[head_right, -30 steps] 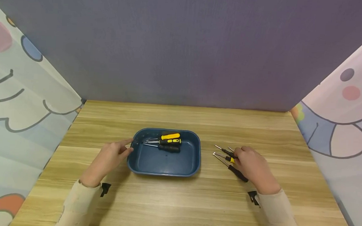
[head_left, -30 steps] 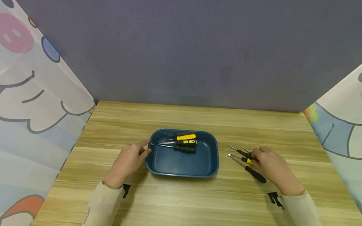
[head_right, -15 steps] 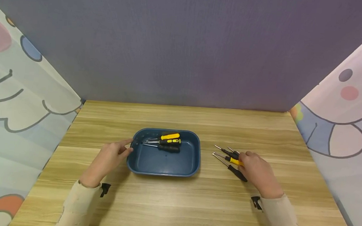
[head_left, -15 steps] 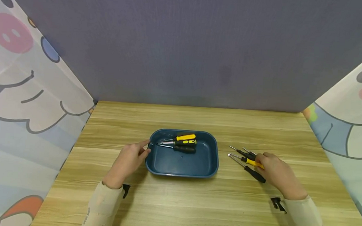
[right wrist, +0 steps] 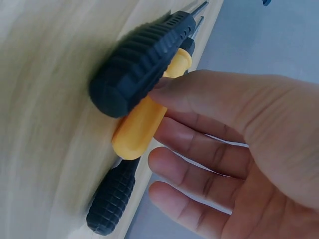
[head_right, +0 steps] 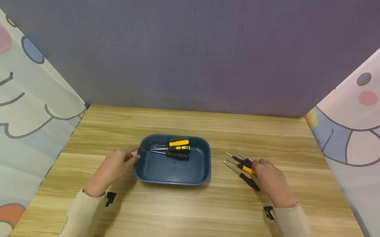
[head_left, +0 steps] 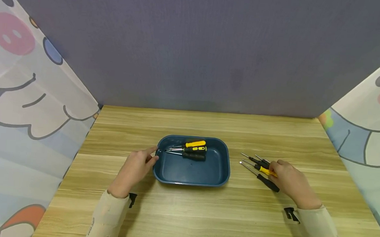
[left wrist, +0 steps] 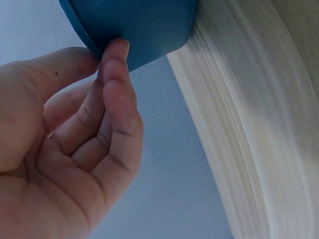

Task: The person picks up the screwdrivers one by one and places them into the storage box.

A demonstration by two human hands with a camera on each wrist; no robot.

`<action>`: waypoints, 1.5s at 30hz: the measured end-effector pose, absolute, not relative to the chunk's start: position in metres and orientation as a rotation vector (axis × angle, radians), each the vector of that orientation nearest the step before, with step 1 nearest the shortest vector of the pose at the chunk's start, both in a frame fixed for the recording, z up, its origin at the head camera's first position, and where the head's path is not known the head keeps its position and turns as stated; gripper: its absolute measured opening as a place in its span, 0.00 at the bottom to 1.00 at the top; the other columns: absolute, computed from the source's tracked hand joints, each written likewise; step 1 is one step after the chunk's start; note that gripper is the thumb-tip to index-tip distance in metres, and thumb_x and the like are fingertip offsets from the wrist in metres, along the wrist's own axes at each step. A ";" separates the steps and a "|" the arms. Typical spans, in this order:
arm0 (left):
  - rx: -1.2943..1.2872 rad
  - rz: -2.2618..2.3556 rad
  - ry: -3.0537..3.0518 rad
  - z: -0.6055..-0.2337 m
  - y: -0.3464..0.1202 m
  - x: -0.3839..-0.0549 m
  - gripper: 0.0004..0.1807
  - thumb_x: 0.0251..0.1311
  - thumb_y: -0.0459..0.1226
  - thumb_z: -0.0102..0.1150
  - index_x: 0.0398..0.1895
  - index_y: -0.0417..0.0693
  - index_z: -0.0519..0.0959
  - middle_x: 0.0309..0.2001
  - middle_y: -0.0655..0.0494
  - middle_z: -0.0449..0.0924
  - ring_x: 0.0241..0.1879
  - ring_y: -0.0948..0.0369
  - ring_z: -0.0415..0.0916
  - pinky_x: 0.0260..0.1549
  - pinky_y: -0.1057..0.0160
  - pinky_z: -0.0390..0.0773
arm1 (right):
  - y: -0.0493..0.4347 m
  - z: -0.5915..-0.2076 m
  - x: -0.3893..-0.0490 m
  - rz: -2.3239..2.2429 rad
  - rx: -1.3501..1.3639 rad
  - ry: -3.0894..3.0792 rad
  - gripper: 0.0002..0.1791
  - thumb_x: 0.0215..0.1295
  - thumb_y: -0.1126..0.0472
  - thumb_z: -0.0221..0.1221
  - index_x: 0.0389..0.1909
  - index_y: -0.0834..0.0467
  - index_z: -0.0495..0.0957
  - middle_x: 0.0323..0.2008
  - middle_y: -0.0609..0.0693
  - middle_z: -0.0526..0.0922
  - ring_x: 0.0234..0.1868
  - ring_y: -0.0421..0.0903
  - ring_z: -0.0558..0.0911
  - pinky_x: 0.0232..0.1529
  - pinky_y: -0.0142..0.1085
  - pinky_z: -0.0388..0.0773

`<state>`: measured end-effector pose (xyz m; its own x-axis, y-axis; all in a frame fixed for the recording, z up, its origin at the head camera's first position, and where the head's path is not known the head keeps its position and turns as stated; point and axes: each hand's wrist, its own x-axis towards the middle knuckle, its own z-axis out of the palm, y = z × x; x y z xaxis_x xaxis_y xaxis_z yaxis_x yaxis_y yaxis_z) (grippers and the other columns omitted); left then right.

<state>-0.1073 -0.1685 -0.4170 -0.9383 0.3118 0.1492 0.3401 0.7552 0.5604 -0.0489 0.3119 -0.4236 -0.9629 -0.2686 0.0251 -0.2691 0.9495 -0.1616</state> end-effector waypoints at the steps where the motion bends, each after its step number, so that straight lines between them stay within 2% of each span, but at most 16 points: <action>1: -0.542 -0.936 -2.898 -0.417 -0.169 -0.107 0.20 0.66 0.31 0.64 0.59 0.32 0.79 0.20 0.61 0.76 0.16 0.66 0.64 0.17 0.66 0.67 | 0.312 -0.424 -0.049 0.258 0.424 -3.106 0.13 0.54 0.67 0.73 0.28 0.56 0.76 0.25 0.45 0.70 0.24 0.41 0.68 0.23 0.38 0.71; 19: -0.542 -0.941 -2.920 -0.415 -0.168 -0.107 0.20 0.66 0.32 0.64 0.60 0.33 0.79 0.21 0.60 0.77 0.15 0.66 0.65 0.15 0.66 0.67 | 0.314 -0.425 -0.052 0.253 0.499 -3.076 0.12 0.54 0.69 0.73 0.27 0.57 0.76 0.25 0.45 0.69 0.23 0.40 0.67 0.23 0.37 0.71; 28: -0.532 -0.944 -2.935 -0.414 -0.167 -0.107 0.20 0.67 0.32 0.63 0.60 0.33 0.78 0.23 0.58 0.79 0.17 0.66 0.67 0.17 0.65 0.69 | 0.310 -0.420 -0.055 0.279 0.548 -3.002 0.14 0.53 0.66 0.75 0.29 0.58 0.76 0.26 0.45 0.69 0.23 0.40 0.67 0.22 0.37 0.70; 35: -0.538 -0.950 -2.928 -0.416 -0.168 -0.108 0.20 0.66 0.32 0.63 0.60 0.32 0.78 0.22 0.58 0.79 0.17 0.66 0.67 0.17 0.65 0.68 | 0.301 -0.407 -0.060 0.277 0.652 -2.887 0.13 0.51 0.70 0.73 0.30 0.61 0.77 0.25 0.46 0.69 0.22 0.39 0.67 0.20 0.36 0.69; 45: -0.527 -0.960 -2.934 -0.416 -0.169 -0.106 0.20 0.67 0.33 0.63 0.60 0.33 0.78 0.23 0.58 0.79 0.17 0.66 0.67 0.17 0.65 0.69 | 0.266 -0.378 -0.079 0.257 0.739 -2.867 0.12 0.52 0.70 0.73 0.34 0.63 0.80 0.30 0.52 0.76 0.25 0.43 0.75 0.25 0.38 0.77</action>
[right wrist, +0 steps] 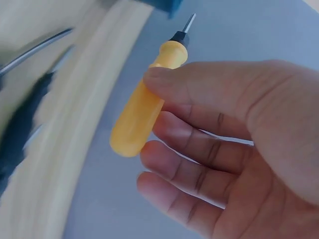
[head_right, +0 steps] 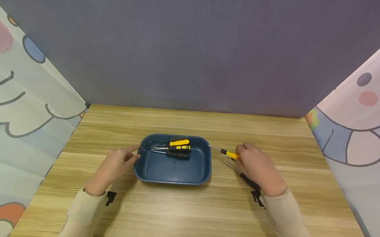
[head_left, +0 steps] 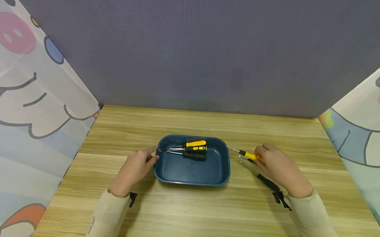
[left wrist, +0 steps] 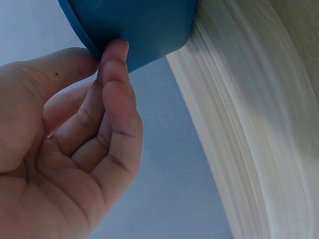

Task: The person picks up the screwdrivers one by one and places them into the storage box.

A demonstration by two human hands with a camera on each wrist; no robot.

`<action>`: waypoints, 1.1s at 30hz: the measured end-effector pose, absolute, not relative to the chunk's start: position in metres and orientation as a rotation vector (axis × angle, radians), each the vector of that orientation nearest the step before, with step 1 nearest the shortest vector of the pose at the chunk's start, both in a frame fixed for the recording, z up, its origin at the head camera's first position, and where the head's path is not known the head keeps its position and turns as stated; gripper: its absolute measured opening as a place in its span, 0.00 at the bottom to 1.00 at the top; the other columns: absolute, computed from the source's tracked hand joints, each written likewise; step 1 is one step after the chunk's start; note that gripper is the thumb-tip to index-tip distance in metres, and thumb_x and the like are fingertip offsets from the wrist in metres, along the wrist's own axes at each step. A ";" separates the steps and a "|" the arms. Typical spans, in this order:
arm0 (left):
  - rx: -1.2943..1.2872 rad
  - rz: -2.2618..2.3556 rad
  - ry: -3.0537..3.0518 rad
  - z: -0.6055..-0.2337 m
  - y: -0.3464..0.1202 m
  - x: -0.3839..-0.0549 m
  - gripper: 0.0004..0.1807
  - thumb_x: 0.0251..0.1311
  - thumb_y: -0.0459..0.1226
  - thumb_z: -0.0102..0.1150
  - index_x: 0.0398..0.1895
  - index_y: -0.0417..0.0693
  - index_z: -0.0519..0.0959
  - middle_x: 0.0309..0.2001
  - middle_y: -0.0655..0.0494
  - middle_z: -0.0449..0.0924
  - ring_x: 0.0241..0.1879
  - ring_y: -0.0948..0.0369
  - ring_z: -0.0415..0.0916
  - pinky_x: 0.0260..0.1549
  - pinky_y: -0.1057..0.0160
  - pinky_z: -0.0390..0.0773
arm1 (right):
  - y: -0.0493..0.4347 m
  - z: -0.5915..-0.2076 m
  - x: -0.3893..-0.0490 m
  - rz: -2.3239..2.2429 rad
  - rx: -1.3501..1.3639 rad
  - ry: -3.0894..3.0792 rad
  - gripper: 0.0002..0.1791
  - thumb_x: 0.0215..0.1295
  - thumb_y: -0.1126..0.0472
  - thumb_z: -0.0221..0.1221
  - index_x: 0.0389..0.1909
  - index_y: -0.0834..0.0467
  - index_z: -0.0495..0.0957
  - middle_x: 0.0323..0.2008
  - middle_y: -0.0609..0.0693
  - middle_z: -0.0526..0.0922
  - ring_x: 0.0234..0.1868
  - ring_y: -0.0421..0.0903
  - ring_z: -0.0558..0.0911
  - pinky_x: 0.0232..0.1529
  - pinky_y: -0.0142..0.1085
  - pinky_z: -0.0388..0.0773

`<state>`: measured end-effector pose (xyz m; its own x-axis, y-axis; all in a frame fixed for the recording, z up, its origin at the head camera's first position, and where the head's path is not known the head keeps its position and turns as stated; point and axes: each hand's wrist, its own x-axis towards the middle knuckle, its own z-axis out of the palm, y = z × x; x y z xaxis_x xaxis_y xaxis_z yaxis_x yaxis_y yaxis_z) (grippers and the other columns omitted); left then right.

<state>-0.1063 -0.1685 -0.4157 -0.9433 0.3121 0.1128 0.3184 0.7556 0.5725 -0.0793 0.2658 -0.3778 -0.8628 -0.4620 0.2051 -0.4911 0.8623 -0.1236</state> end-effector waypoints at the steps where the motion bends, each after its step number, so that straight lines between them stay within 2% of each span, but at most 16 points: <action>1: -0.527 -0.962 -2.933 -0.416 -0.168 -0.106 0.20 0.67 0.33 0.63 0.60 0.33 0.78 0.23 0.58 0.80 0.17 0.66 0.67 0.17 0.65 0.69 | 0.261 -0.376 -0.082 0.246 0.755 -2.862 0.12 0.52 0.71 0.73 0.35 0.64 0.80 0.30 0.52 0.76 0.25 0.44 0.76 0.26 0.38 0.77; 11: -0.535 -0.953 -2.913 -0.417 -0.168 -0.106 0.20 0.67 0.33 0.63 0.60 0.34 0.79 0.24 0.57 0.81 0.18 0.66 0.69 0.18 0.65 0.70 | 0.212 -0.361 -0.107 0.191 0.876 -2.836 0.08 0.55 0.70 0.70 0.33 0.62 0.80 0.28 0.49 0.74 0.26 0.43 0.73 0.27 0.37 0.76; 21: -0.533 -0.943 -2.904 -0.416 -0.169 -0.106 0.20 0.65 0.31 0.64 0.59 0.33 0.79 0.24 0.55 0.81 0.18 0.66 0.69 0.18 0.65 0.70 | 0.155 -0.353 -0.129 0.134 1.045 -2.848 0.09 0.59 0.66 0.71 0.33 0.60 0.79 0.29 0.49 0.72 0.28 0.44 0.72 0.29 0.36 0.74; 25: -0.527 -0.938 -2.916 -0.415 -0.168 -0.106 0.20 0.66 0.31 0.64 0.59 0.33 0.79 0.25 0.54 0.83 0.19 0.66 0.70 0.19 0.65 0.71 | 0.134 -0.358 -0.137 0.137 1.108 -2.862 0.07 0.61 0.66 0.69 0.35 0.62 0.80 0.29 0.50 0.74 0.29 0.45 0.74 0.31 0.36 0.76; 33: -0.534 -0.938 -2.925 -0.414 -0.168 -0.107 0.20 0.67 0.32 0.63 0.60 0.33 0.78 0.25 0.55 0.81 0.19 0.66 0.69 0.19 0.64 0.71 | 0.105 -0.373 -0.150 0.116 1.128 -2.967 0.09 0.62 0.66 0.68 0.42 0.64 0.83 0.34 0.53 0.79 0.33 0.46 0.79 0.38 0.36 0.79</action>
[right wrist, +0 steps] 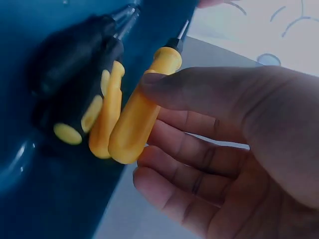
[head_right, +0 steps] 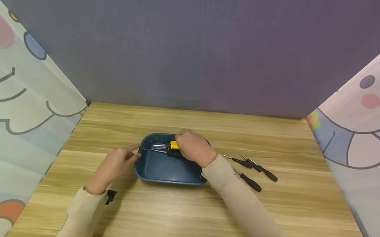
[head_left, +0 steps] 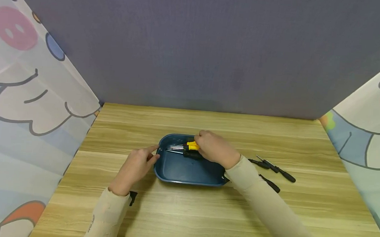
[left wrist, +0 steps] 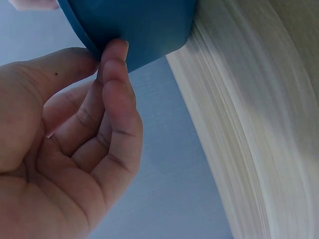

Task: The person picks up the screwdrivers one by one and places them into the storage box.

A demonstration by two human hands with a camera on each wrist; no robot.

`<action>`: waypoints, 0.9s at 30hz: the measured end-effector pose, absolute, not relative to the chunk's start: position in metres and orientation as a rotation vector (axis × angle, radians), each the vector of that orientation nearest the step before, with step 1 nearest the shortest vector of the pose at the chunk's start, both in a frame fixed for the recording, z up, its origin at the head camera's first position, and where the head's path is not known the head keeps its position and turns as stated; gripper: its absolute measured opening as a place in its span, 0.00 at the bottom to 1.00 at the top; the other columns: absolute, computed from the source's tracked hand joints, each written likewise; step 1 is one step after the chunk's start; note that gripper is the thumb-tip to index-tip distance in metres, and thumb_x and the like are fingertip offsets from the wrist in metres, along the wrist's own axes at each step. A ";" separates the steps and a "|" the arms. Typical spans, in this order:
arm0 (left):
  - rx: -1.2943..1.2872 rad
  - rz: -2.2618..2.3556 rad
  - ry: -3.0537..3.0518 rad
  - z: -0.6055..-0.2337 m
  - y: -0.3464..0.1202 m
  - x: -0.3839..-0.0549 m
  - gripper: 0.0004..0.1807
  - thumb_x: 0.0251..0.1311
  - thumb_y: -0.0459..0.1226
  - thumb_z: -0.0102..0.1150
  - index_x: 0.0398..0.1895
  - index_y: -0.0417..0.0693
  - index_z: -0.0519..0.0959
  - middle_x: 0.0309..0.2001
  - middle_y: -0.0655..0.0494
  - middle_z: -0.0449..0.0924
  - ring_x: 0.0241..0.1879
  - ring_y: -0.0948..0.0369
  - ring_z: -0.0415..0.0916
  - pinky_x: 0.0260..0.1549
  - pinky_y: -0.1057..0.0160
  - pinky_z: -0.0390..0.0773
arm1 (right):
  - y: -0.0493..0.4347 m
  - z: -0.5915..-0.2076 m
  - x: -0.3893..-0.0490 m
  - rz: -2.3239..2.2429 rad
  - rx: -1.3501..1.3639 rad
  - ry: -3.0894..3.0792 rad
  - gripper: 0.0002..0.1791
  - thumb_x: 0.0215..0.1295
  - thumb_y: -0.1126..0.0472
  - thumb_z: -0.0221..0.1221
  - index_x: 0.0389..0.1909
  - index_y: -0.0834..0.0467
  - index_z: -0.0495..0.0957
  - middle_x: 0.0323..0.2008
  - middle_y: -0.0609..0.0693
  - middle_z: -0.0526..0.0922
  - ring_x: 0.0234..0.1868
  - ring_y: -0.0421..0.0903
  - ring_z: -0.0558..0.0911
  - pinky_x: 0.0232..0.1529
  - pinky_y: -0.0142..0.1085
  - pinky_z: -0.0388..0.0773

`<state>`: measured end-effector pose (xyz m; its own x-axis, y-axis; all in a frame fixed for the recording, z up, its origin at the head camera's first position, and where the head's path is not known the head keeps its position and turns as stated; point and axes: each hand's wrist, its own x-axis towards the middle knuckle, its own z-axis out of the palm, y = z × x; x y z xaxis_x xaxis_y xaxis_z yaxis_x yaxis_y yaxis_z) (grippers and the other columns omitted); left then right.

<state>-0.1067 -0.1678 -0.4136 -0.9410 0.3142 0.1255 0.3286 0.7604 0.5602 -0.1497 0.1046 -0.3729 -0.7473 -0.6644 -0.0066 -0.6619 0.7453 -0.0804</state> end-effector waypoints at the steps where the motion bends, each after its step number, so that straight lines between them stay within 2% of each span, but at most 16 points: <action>1: -0.539 -0.934 -2.922 -0.414 -0.168 -0.107 0.20 0.67 0.32 0.63 0.60 0.32 0.78 0.24 0.55 0.81 0.19 0.66 0.69 0.20 0.64 0.71 | 0.102 -0.374 -0.151 -0.104 -1.086 2.891 0.10 0.63 0.66 0.67 0.43 0.64 0.83 0.35 0.53 0.80 0.34 0.46 0.79 0.38 0.36 0.79; 8: -0.558 -0.916 -2.908 -0.414 -0.167 -0.109 0.20 0.66 0.32 0.63 0.59 0.32 0.78 0.22 0.58 0.79 0.20 0.65 0.69 0.22 0.62 0.72 | 0.091 -0.381 -0.153 -0.115 -0.996 2.819 0.12 0.65 0.66 0.66 0.48 0.65 0.82 0.40 0.56 0.81 0.38 0.48 0.80 0.40 0.38 0.80; 27: -0.550 -0.907 -2.913 -0.416 -0.168 -0.108 0.20 0.66 0.32 0.64 0.60 0.32 0.78 0.20 0.61 0.75 0.19 0.66 0.67 0.22 0.62 0.71 | 0.090 -0.384 -0.146 -0.127 -0.956 2.842 0.16 0.65 0.64 0.66 0.52 0.64 0.82 0.42 0.55 0.82 0.39 0.47 0.81 0.39 0.36 0.80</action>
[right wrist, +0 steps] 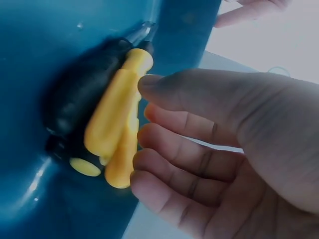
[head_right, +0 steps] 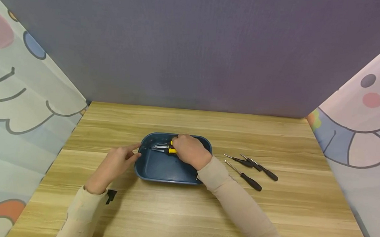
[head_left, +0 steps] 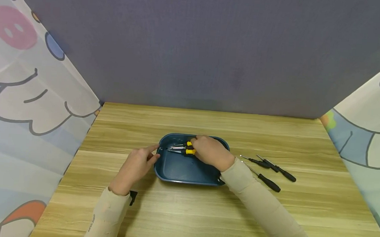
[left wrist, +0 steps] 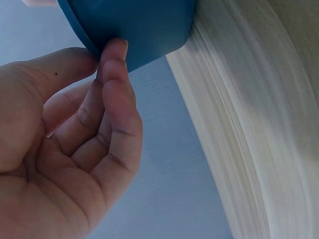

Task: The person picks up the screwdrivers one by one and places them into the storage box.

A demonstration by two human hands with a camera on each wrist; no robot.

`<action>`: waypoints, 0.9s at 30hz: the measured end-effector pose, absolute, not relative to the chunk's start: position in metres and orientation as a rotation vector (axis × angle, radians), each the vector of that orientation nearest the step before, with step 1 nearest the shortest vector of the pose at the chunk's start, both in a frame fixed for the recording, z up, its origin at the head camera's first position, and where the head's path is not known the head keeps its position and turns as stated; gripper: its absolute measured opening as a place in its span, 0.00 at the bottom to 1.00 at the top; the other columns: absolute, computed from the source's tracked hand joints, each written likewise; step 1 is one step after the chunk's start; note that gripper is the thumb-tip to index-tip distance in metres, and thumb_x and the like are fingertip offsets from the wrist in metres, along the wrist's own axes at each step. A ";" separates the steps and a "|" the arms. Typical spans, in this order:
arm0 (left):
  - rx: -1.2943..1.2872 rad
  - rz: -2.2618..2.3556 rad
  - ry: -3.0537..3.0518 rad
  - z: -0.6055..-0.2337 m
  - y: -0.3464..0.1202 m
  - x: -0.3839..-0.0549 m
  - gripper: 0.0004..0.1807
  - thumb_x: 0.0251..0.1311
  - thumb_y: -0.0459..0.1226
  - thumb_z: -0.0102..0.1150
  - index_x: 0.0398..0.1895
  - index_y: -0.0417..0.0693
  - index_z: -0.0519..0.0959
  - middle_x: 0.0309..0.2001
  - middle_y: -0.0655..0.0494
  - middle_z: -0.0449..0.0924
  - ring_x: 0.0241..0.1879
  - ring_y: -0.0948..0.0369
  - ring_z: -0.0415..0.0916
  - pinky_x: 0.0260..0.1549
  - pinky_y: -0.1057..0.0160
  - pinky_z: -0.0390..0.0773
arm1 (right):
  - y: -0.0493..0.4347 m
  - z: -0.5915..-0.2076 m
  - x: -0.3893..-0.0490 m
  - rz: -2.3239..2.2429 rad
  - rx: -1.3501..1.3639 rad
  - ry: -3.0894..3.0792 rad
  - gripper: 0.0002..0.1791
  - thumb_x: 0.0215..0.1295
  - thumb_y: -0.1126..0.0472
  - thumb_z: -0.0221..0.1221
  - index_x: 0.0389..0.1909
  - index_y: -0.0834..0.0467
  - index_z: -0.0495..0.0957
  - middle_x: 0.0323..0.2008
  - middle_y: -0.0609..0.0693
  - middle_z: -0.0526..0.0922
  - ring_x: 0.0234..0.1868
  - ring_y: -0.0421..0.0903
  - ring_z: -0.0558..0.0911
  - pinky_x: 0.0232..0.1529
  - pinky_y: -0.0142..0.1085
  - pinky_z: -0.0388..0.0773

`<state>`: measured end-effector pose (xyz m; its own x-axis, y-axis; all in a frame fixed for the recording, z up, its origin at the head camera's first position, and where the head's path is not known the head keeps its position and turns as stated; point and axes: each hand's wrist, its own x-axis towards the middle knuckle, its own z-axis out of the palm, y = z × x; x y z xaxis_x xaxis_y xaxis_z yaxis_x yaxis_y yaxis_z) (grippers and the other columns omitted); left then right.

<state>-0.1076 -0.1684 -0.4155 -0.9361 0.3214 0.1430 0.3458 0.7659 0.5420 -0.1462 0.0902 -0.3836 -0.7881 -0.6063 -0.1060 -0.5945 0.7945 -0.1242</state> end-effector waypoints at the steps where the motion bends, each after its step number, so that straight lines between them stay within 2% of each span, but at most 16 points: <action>1: -0.550 -0.909 -2.914 -0.416 -0.168 -0.107 0.20 0.66 0.32 0.64 0.60 0.32 0.78 0.20 0.60 0.76 0.19 0.66 0.67 0.22 0.62 0.71 | 0.091 -0.382 -0.145 -0.124 -0.961 2.842 0.16 0.65 0.64 0.66 0.52 0.64 0.81 0.42 0.55 0.82 0.39 0.47 0.81 0.39 0.36 0.80; 8: -0.540 -0.921 -2.926 -0.416 -0.168 -0.107 0.20 0.67 0.32 0.63 0.60 0.33 0.78 0.22 0.58 0.78 0.19 0.66 0.68 0.22 0.63 0.71 | 0.101 -0.371 -0.138 -0.095 -0.974 2.876 0.12 0.64 0.61 0.68 0.46 0.61 0.82 0.37 0.52 0.81 0.35 0.46 0.80 0.35 0.37 0.79; 13: -0.533 -0.938 -2.923 -0.416 -0.169 -0.106 0.20 0.67 0.32 0.63 0.60 0.33 0.78 0.23 0.57 0.81 0.18 0.66 0.69 0.20 0.64 0.71 | 0.112 -0.363 -0.130 -0.049 -0.976 2.904 0.13 0.62 0.59 0.69 0.44 0.60 0.82 0.37 0.51 0.80 0.34 0.46 0.79 0.36 0.38 0.79; 18: -0.524 -0.948 -2.924 -0.416 -0.169 -0.105 0.21 0.67 0.32 0.63 0.61 0.33 0.78 0.24 0.56 0.81 0.17 0.66 0.68 0.18 0.65 0.69 | 0.127 -0.359 -0.122 -0.045 -1.008 2.936 0.10 0.62 0.59 0.70 0.39 0.59 0.81 0.31 0.48 0.77 0.30 0.44 0.74 0.31 0.36 0.76; 27: -0.522 -0.955 -2.926 -0.417 -0.168 -0.106 0.21 0.67 0.33 0.63 0.61 0.34 0.78 0.25 0.56 0.81 0.17 0.66 0.68 0.17 0.65 0.69 | 0.159 -0.355 -0.102 -0.059 -0.958 2.999 0.12 0.60 0.57 0.72 0.37 0.58 0.80 0.29 0.47 0.74 0.26 0.42 0.72 0.28 0.34 0.73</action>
<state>-0.1056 -0.1682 -0.4165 -0.9440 0.3070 0.1212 0.3194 0.7570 0.5700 -0.1020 0.1594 -0.3548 -0.8148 -0.5795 0.0182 -0.5798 0.8141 -0.0337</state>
